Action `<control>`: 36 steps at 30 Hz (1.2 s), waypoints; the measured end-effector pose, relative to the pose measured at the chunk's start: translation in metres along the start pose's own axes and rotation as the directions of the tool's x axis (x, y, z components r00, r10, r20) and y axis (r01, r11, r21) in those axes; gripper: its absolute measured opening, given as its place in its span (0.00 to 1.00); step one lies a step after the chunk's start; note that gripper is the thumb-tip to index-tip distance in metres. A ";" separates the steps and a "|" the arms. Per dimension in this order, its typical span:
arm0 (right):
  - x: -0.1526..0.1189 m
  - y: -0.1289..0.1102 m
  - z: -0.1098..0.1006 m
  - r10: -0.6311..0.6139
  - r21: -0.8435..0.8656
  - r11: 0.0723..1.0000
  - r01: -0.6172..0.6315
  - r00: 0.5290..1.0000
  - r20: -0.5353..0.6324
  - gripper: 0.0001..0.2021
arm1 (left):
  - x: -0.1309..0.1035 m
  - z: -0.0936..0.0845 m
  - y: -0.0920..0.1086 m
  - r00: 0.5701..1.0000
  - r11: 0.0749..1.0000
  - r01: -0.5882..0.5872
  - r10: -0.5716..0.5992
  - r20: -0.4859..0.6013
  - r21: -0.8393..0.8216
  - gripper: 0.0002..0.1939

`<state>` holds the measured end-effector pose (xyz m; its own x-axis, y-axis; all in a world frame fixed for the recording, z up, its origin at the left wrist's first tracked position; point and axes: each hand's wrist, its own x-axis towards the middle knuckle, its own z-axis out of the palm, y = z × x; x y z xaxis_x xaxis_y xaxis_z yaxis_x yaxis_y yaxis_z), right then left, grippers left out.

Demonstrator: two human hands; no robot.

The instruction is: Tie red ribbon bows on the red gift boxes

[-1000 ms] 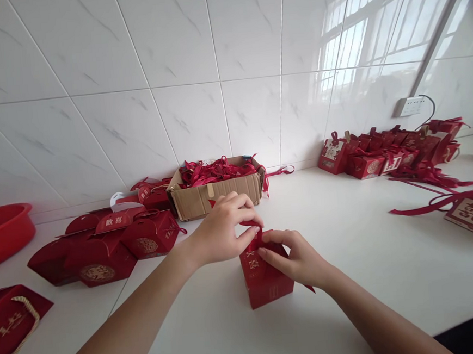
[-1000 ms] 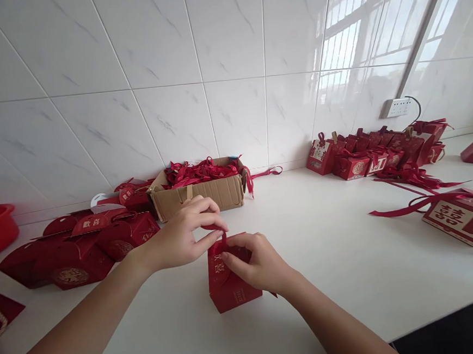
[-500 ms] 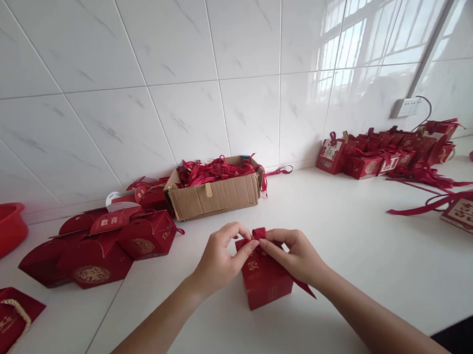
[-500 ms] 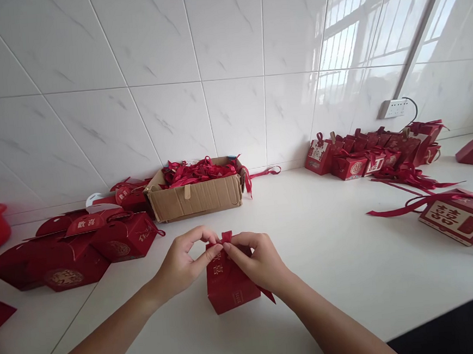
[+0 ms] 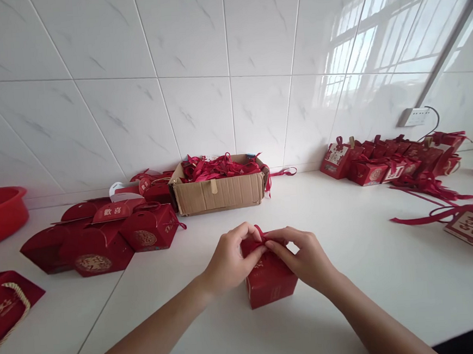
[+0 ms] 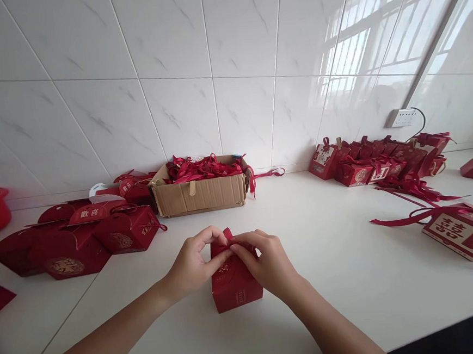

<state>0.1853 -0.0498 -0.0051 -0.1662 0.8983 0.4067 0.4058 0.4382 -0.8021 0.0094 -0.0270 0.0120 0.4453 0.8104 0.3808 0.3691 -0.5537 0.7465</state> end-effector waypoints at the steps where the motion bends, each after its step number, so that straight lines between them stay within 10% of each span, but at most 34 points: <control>1: 0.000 0.000 -0.002 0.015 -0.016 1.000 -0.015 0.999 0.030 0.07 | 0.000 0.001 -0.001 1.000 1.000 -0.010 0.010 -0.013 0.024 0.03; 10: 0.002 0.003 -0.004 0.064 -0.012 0.998 -0.064 0.995 0.075 0.10 | -0.005 0.006 -0.004 0.983 0.973 -0.156 0.169 -0.065 0.168 0.08; 19: 0.002 0.000 0.006 0.149 0.298 0.931 -0.209 0.966 0.211 0.18 | -0.002 0.003 -0.005 0.987 0.999 -0.046 0.049 -0.152 0.020 0.05; 30: 0.002 0.000 0.000 0.159 0.139 0.974 -0.177 0.978 0.132 0.17 | -0.002 -0.009 0.002 0.996 0.995 0.084 -0.086 0.036 0.061 0.03; 36: 0.004 0.004 -0.010 -0.019 -0.164 0.986 0.035 0.995 0.097 0.05 | 0.002 -0.024 0.007 0.986 0.998 0.015 -0.025 0.165 0.065 0.05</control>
<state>0.1956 -0.0446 -0.0019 -0.2604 0.8887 0.3774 0.5414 0.4580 -0.7050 -0.0066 -0.0250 0.0308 0.5646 0.7811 0.2666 0.4275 -0.5531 0.7151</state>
